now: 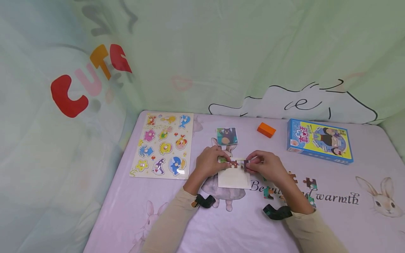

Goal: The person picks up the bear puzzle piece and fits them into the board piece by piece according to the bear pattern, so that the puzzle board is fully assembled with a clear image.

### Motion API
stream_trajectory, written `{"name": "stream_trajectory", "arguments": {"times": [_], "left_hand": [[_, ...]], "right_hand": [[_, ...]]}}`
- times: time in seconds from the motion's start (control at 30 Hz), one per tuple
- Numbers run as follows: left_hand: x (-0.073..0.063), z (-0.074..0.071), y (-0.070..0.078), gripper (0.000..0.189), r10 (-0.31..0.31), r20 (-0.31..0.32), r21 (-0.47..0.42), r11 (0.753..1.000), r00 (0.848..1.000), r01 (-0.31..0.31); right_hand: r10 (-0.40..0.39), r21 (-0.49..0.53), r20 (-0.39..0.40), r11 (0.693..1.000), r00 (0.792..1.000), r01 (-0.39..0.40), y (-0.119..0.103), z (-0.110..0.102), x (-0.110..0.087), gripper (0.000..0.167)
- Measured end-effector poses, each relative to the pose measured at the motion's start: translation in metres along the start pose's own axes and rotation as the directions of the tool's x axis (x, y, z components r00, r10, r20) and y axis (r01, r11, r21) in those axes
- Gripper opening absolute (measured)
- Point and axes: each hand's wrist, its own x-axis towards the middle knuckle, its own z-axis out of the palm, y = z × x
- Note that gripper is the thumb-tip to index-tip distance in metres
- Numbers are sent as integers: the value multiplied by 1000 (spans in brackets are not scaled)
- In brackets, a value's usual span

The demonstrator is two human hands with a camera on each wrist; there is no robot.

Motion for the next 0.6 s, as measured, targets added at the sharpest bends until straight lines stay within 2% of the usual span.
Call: {"name": "stream_trajectory", "arguments": {"times": [0.6], "left_hand": [[1,1,-1,15,-3,6,6,1000,1000,3]], "right_hand": [[16,-47,-41,999,999,-18,-5,13,11,28]]}}
